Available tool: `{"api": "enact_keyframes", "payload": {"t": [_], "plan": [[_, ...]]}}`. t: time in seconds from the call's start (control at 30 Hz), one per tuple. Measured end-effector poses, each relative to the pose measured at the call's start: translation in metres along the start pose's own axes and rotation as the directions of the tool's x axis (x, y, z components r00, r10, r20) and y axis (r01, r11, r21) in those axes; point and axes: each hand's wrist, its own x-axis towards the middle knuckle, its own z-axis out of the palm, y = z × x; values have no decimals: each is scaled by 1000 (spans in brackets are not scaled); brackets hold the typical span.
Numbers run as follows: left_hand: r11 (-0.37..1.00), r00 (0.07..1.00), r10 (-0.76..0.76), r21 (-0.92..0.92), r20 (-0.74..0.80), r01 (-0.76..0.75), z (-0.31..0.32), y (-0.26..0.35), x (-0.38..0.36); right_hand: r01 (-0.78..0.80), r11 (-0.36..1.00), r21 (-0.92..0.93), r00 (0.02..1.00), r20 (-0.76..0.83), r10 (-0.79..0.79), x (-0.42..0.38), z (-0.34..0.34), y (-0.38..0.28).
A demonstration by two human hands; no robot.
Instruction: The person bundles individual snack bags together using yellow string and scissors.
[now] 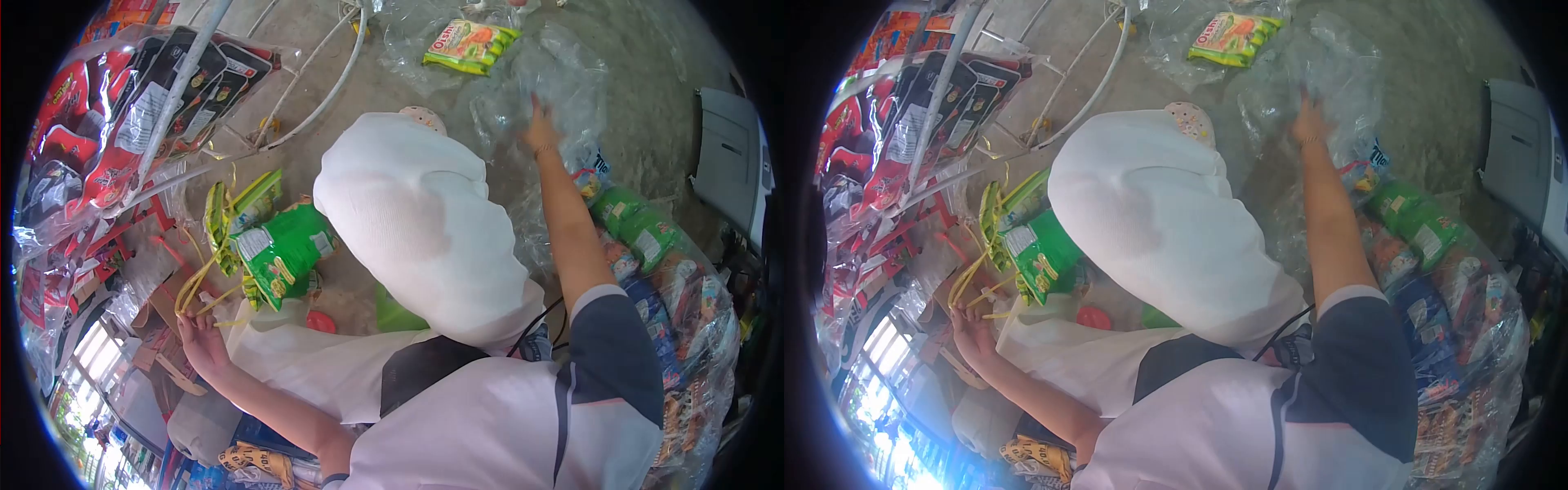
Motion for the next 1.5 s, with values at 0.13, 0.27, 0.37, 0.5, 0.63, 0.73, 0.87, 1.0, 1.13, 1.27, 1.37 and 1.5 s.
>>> {"api": "enact_keyframes", "payload": {"t": [0.13, 0.27, 0.37, 0.5, 0.63, 0.73, 0.87, 1.0, 1.13, 1.27, 1.37, 1.5], "plan": [[1000, 997, 8, 29, -82, -6, 5, 0, -3, 371, 907, -199, 774, 606, -184, -9, 91, 65], [999, 1000, 6, 42, 7, -6, 2, 1, 2, 123, 991, -60, 327, 945, 16, -108, -35, -21], [997, 1000, 5, 83, -18, -4, 7, 1, 10, 410, 891, 195, 530, 744, -407, -63, -33, -27], [994, 999, -8, 113, -40, 12, 3, 1, 18, 698, 716, -22, 686, -268, -677, -27, -21, -49], [990, 995, -22, 138, -100, 36, 19, 3, 18, 775, 465, -429, 526, 29, -850, 13, 28, 1], [984, 988, 17, 178, -154, 11, 42, 1, 17, 718, 625, -306, 694, 378, -612, -5, -4, 13], [982, 998, 5, 191, -65, 8, 43, -1, 25, 450, 871, -195, 824, 467, -321, -50, -37, 41], [974, 999, 20, 225, -39, -11, 41, -1, 28, 118, 993, -12, 889, 446, -100, -33, -1, 57], [918, 985, 123, 391, -121, -67, 60, -9, 20, -283, 955, 93, 899, 373, 230, -1, 27, 2], [931, 991, -43, 365, 127, -6, 83, -11, 0, -482, 876, 8, 829, 326, 454, 0, 37, -41], [951, 981, -64, 308, 183, 5, 94, -13, -16, -504, 854, 132, 815, 400, 419, 1, 44, -31], [950, 987, -92, 310, 134, 47, 93, -18, -25, -504, 690, 520, 854, 420, 307, 1, 57, 4]]}}
